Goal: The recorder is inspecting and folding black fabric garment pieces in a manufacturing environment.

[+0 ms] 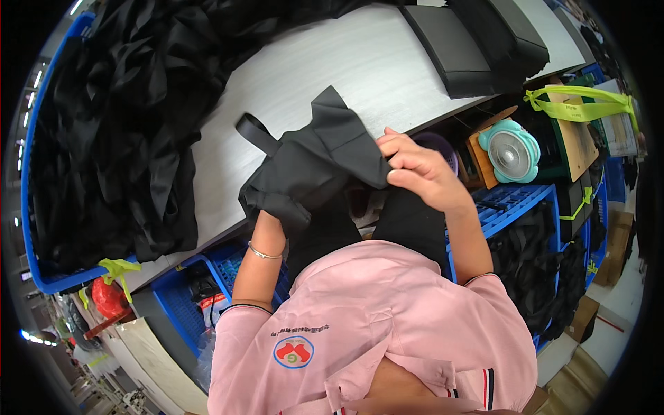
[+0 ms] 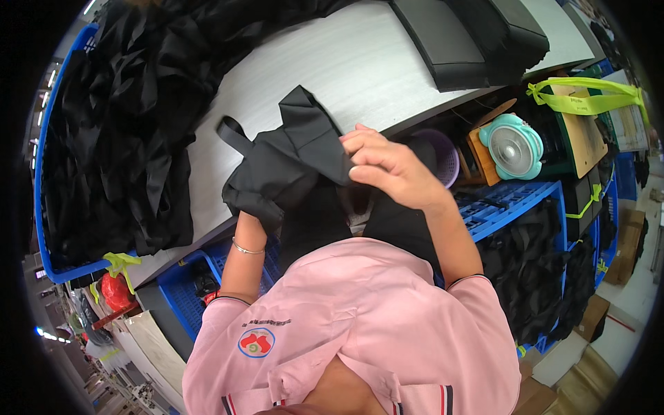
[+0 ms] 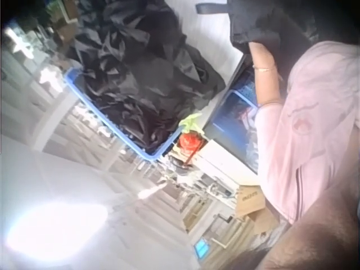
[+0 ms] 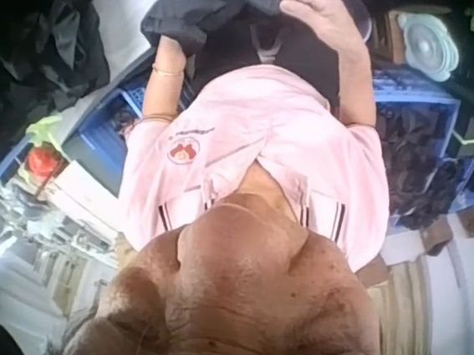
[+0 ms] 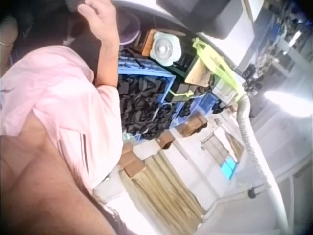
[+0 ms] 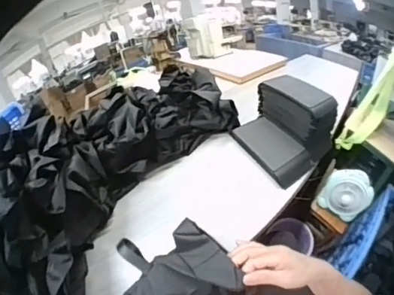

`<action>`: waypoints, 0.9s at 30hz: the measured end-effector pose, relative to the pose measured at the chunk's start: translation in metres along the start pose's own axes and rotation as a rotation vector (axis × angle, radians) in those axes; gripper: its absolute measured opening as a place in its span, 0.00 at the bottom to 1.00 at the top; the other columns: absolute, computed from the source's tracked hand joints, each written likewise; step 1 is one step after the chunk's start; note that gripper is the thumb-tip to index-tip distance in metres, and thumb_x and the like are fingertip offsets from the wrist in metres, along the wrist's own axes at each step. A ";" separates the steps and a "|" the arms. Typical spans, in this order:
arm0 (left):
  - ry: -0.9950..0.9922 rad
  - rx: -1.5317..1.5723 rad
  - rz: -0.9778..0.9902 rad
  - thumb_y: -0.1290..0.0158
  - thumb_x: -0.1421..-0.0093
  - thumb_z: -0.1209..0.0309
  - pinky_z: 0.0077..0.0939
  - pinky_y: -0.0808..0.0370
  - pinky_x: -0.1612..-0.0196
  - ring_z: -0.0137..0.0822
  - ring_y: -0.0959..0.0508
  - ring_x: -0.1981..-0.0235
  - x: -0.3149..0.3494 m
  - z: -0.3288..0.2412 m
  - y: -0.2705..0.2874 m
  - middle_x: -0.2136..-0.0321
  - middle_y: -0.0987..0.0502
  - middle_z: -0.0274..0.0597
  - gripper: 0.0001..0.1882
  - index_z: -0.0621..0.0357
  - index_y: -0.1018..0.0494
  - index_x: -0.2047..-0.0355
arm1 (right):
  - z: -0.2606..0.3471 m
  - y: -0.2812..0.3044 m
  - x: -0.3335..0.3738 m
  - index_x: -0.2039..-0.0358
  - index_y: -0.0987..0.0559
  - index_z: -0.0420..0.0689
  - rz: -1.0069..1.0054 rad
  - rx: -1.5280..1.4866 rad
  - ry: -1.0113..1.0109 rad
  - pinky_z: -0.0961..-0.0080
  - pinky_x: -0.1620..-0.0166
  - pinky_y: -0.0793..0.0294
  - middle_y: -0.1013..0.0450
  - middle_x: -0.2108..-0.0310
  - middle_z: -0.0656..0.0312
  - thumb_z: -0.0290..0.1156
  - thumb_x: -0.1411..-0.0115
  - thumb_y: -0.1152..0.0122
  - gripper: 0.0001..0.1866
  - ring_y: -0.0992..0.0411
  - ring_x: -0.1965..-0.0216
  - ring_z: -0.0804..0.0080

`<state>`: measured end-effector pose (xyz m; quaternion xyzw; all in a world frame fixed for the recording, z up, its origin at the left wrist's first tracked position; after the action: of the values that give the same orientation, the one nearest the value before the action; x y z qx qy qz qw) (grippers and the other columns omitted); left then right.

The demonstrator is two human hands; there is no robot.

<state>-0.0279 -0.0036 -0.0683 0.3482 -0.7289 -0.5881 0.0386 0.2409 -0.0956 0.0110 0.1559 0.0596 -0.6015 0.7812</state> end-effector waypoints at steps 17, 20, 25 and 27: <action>0.760 0.866 -0.674 0.40 0.36 0.74 0.19 0.24 0.54 0.26 0.21 0.61 -0.021 -0.009 0.013 0.62 0.19 0.40 0.14 0.67 0.23 0.52 | -0.063 0.002 -0.029 0.61 0.19 0.33 -0.789 0.094 -0.260 0.79 0.57 0.25 0.20 0.67 0.60 0.30 0.31 0.43 0.11 0.24 0.66 0.78; 0.723 1.193 -0.540 0.38 0.39 0.75 0.19 0.25 0.57 0.25 0.22 0.63 -0.047 0.009 -0.004 0.63 0.20 0.36 0.15 0.63 0.23 0.51 | -0.078 -0.036 -0.023 0.47 0.23 0.34 -0.567 -0.393 -0.375 0.78 0.53 0.24 0.21 0.58 0.58 0.36 0.31 0.40 0.19 0.23 0.59 0.76; 0.751 1.625 -0.208 0.37 0.42 0.80 0.20 0.22 0.54 0.25 0.20 0.62 -0.071 0.000 -0.025 0.59 0.19 0.35 0.19 0.60 0.25 0.50 | -0.088 -0.031 -0.034 0.47 0.23 0.40 -0.432 -0.872 -0.452 0.75 0.45 0.30 0.23 0.55 0.62 0.43 0.32 0.39 0.21 0.26 0.53 0.76; 0.679 1.715 -0.239 0.37 0.43 0.83 0.20 0.21 0.55 0.25 0.19 0.62 -0.075 -0.005 -0.028 0.59 0.19 0.36 0.21 0.59 0.26 0.50 | -0.085 -0.018 -0.035 0.48 0.23 0.42 -0.333 -0.983 -0.441 0.75 0.45 0.30 0.23 0.55 0.63 0.44 0.32 0.39 0.21 0.26 0.53 0.76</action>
<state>0.0438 0.0319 -0.0656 0.4839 -0.8234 0.2849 -0.0815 0.2228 -0.0407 -0.0627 -0.3673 0.1921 -0.6364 0.6505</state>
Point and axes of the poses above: each hand's wrist, its own x-axis away from the middle knuckle, its own y-axis out of the back of the hand, z = x × y, the point moved 1 cm from there along -x, towards the middle knuckle
